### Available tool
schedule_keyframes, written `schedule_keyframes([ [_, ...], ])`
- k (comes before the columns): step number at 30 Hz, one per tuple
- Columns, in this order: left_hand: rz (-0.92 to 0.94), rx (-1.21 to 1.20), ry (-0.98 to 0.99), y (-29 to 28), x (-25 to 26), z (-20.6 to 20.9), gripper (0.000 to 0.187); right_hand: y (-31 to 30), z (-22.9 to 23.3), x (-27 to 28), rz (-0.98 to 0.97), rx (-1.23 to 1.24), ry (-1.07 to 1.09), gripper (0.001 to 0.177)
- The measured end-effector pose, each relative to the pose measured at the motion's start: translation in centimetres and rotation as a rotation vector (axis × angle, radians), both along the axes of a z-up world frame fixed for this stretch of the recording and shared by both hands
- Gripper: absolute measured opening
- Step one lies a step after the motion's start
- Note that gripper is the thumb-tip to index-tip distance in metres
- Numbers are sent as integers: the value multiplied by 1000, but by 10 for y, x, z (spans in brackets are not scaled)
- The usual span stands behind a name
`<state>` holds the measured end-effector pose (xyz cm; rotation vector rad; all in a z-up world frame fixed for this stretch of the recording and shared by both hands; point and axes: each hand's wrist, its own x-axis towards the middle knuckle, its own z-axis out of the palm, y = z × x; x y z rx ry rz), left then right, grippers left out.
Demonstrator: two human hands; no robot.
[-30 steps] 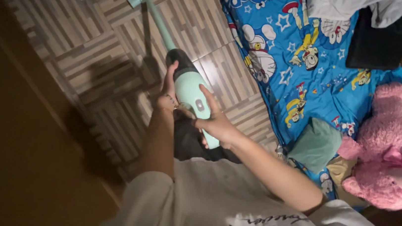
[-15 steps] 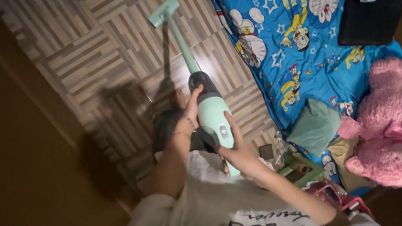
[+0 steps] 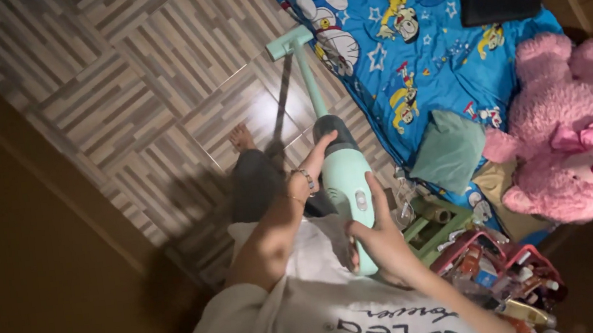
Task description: The person uses a handheld cordless vacuum to clean a patterned tiled floor in a bedroom. They move the vacuum back and forth across the floor, covering areas near a bed with a blue cartoon-patterned sheet, a pink teddy bear, and a standing fan.
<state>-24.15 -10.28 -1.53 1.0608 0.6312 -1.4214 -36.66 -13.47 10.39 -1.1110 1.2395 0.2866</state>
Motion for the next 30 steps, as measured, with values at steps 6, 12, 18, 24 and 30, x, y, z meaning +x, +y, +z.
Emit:
schedule_keyframes([
  [6, -32, 10, -18, -4, 15, 23, 123, -9, -9, 3, -62, 48, -65, 106],
  [12, 73, 96, -41, -12, 44, 20, 122, -27, -10, 41, 109, 0, -55, 107],
  [18, 133, 233, 20, -9, 96, 102, 118, -28, -32, 77, 264, -39, -26, 103],
  [24, 212, 172, 124, 2, 88, -54, 54, -28, -22, 90, 486, -118, -96, 101],
  [30, 408, 87, 212, 22, 86, -94, 48, -27, -10, 118, 588, 12, -7, 99],
])
